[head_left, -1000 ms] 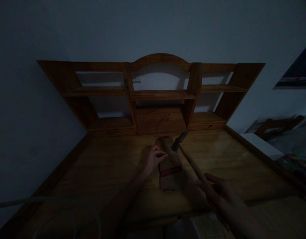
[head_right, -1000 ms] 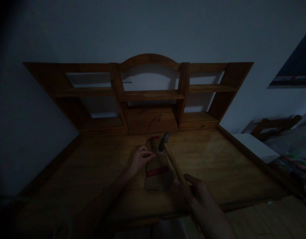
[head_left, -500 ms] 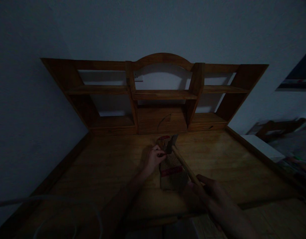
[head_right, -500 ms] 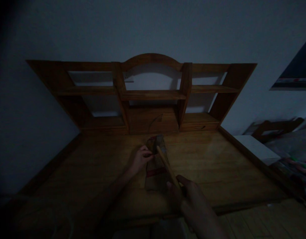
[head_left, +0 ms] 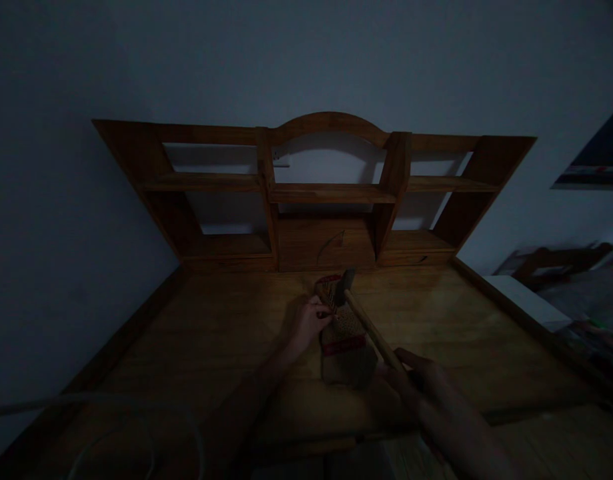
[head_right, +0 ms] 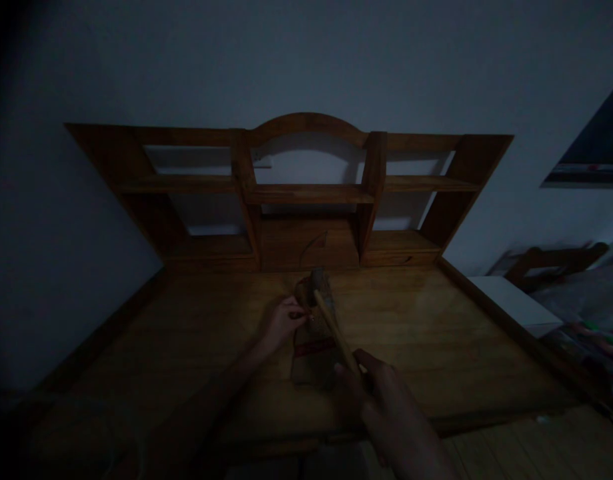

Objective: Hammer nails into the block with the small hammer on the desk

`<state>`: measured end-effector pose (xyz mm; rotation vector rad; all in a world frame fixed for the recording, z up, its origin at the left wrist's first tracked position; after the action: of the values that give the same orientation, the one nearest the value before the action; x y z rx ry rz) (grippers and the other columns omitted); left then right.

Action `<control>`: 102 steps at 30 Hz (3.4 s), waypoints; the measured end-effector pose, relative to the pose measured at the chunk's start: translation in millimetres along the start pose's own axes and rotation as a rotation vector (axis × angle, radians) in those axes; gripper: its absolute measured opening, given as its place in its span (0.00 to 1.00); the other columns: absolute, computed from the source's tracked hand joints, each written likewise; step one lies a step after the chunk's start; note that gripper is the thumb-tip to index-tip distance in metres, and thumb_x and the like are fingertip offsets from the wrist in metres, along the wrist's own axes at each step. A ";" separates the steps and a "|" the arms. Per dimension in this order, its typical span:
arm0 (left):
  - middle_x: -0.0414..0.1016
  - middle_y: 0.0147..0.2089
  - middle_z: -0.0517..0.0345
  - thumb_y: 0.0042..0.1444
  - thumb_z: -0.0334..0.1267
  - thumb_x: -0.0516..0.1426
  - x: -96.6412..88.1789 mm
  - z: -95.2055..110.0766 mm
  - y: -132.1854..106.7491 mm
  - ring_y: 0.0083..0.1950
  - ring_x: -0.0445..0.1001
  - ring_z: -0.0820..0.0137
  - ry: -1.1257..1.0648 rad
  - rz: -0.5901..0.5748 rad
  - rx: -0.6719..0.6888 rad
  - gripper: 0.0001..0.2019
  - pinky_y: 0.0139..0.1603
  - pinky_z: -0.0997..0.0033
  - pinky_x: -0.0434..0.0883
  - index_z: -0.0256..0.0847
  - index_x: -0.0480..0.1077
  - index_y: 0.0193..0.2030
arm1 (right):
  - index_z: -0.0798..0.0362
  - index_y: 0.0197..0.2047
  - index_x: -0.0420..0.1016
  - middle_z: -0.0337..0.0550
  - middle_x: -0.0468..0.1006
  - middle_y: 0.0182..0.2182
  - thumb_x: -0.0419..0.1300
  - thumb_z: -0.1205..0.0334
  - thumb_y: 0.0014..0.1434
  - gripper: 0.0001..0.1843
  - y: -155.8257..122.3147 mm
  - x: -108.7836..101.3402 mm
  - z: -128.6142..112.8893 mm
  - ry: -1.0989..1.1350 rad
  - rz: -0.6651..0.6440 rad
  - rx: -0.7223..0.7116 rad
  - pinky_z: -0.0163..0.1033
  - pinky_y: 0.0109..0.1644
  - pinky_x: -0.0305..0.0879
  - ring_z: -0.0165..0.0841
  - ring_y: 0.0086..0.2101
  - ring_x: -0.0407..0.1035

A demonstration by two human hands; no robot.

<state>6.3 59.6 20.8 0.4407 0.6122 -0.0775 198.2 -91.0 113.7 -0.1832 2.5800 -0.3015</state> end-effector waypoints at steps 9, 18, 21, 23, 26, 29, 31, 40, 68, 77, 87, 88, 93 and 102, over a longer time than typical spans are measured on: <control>0.69 0.31 0.60 0.52 0.35 0.62 2.4 -4.4 -2.0 0.32 0.68 0.75 0.007 -0.010 0.004 0.03 0.30 0.76 0.62 0.42 0.79 0.31 | 0.56 0.43 0.77 0.48 0.80 0.32 0.55 0.43 0.56 0.25 -4.3 0.1 4.2 0.031 0.139 0.005 0.35 0.29 0.68 0.38 0.30 0.75; 0.71 0.33 0.59 0.50 0.42 0.65 -15.2 7.1 0.4 0.36 0.70 0.72 -0.012 0.098 0.045 0.05 0.34 0.73 0.65 0.46 0.79 0.33 | 0.57 0.46 0.74 0.39 0.74 0.21 0.53 0.42 0.58 0.27 1.8 -7.1 8.0 0.067 0.069 0.022 0.32 0.20 0.58 0.31 0.21 0.67; 0.71 0.35 0.59 0.52 0.41 0.63 -23.8 4.0 2.6 0.37 0.70 0.72 -0.067 0.172 0.036 0.04 0.36 0.73 0.67 0.46 0.79 0.34 | 0.57 0.46 0.74 0.38 0.72 0.19 0.54 0.41 0.56 0.28 1.3 -14.3 8.5 0.059 0.103 0.027 0.32 0.20 0.58 0.32 0.20 0.67; 0.70 0.36 0.59 0.54 0.40 0.62 -24.9 2.7 3.8 0.39 0.71 0.72 -0.088 0.190 0.035 0.04 0.38 0.73 0.68 0.46 0.79 0.34 | 0.57 0.48 0.74 0.37 0.71 0.17 0.55 0.40 0.55 0.29 0.1 -17.9 10.6 0.045 0.124 0.061 0.33 0.18 0.57 0.32 0.18 0.66; 0.70 0.36 0.59 0.54 0.39 0.61 -20.0 7.5 5.1 0.40 0.70 0.72 -0.068 0.155 0.069 0.04 0.40 0.73 0.68 0.46 0.79 0.36 | 0.56 0.49 0.74 0.40 0.74 0.20 0.56 0.39 0.53 0.31 -1.3 -20.9 12.7 0.043 0.161 0.107 0.33 0.18 0.59 0.33 0.19 0.68; 0.70 0.37 0.59 0.55 0.39 0.61 -15.0 14.3 6.4 0.40 0.70 0.72 -0.036 0.114 0.094 0.05 0.41 0.73 0.68 0.46 0.78 0.38 | 0.56 0.47 0.75 0.43 0.78 0.24 0.55 0.39 0.54 0.29 -0.5 -18.3 9.1 0.056 0.157 0.081 0.33 0.21 0.62 0.35 0.24 0.72; 0.70 0.37 0.58 0.55 0.38 0.61 -13.3 16.4 7.7 0.40 0.70 0.71 -0.024 0.099 0.095 0.05 0.41 0.72 0.68 0.46 0.78 0.38 | 0.55 0.45 0.75 0.43 0.77 0.24 0.54 0.40 0.56 0.28 0.6 -16.0 5.6 0.061 0.149 0.056 0.33 0.22 0.63 0.35 0.24 0.72; 0.70 0.37 0.57 0.52 0.31 0.61 -8.9 11.3 10.0 0.40 0.70 0.71 0.017 0.068 0.092 0.04 0.40 0.72 0.68 0.42 0.78 0.34 | 0.55 0.44 0.76 0.41 0.76 0.21 0.54 0.43 0.58 0.25 12.3 0.6 4.1 0.069 0.047 -0.016 0.34 0.26 0.66 0.37 0.26 0.73; 0.72 0.33 0.59 0.53 0.43 0.62 -25.4 -0.5 9.1 0.36 0.71 0.72 -0.059 0.138 0.049 0.07 0.36 0.74 0.67 0.43 0.78 0.33 | 0.57 0.49 0.76 0.44 0.78 0.23 0.56 0.43 0.57 0.27 -1.9 -3.5 10.0 0.070 0.111 -0.012 0.34 0.24 0.65 0.37 0.25 0.73; 0.70 0.36 0.58 0.52 0.38 0.62 -2.0 -0.9 6.9 0.38 0.70 0.73 -0.074 -0.075 0.129 0.05 0.37 0.75 0.66 0.40 0.77 0.31 | 0.57 0.45 0.76 0.42 0.78 0.24 0.56 0.47 0.57 0.23 0.5 8.6 10.5 0.084 0.030 -0.012 0.31 0.21 0.61 0.33 0.23 0.71; 0.68 0.32 0.60 0.53 0.35 0.61 3.2 -3.4 6.5 0.34 0.69 0.75 -0.095 -0.069 0.108 0.04 0.32 0.77 0.63 0.39 0.77 0.29 | 0.56 0.49 0.74 0.42 0.78 0.25 0.58 0.47 0.55 0.25 -2.1 9.9 16.3 0.106 -0.007 0.058 0.31 0.12 0.52 0.28 0.13 0.63; 0.68 0.32 0.60 0.53 0.36 0.61 3.6 -4.6 6.7 0.34 0.68 0.75 -0.101 -0.065 0.101 0.05 0.32 0.77 0.62 0.40 0.78 0.29 | 0.56 0.49 0.74 0.42 0.78 0.26 0.57 0.47 0.55 0.25 -2.4 8.5 15.4 0.109 0.020 0.032 0.31 0.14 0.55 0.29 0.16 0.65; 0.69 0.33 0.58 0.53 0.42 0.61 9.8 -14.7 7.3 0.35 0.69 0.73 -0.123 -0.084 0.056 0.09 0.33 0.76 0.64 0.39 0.78 0.31 | 0.57 0.46 0.75 0.45 0.79 0.29 0.57 0.48 0.57 0.22 -0.2 6.8 11.5 0.096 0.052 -0.043 0.32 0.25 0.65 0.34 0.26 0.72; 0.69 0.31 0.60 0.53 0.41 0.62 4.7 -3.7 4.8 0.33 0.68 0.74 -0.064 -0.113 0.075 0.07 0.31 0.76 0.62 0.41 0.79 0.33 | 0.56 0.44 0.74 0.38 0.73 0.21 0.57 0.45 0.56 0.23 -3.3 7.0 11.1 0.131 0.045 0.077 0.29 0.15 0.52 0.28 0.17 0.64</control>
<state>9.1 65.8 17.2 0.4745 0.5720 -0.2217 198.2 -97.4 101.8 -0.0794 2.6921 -0.4075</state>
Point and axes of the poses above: each hand's wrist, its own y-axis towards the middle knuckle, its own x-axis out of the palm, z = x × y, the point moved 7 cm from there along y, towards the middle knuckle
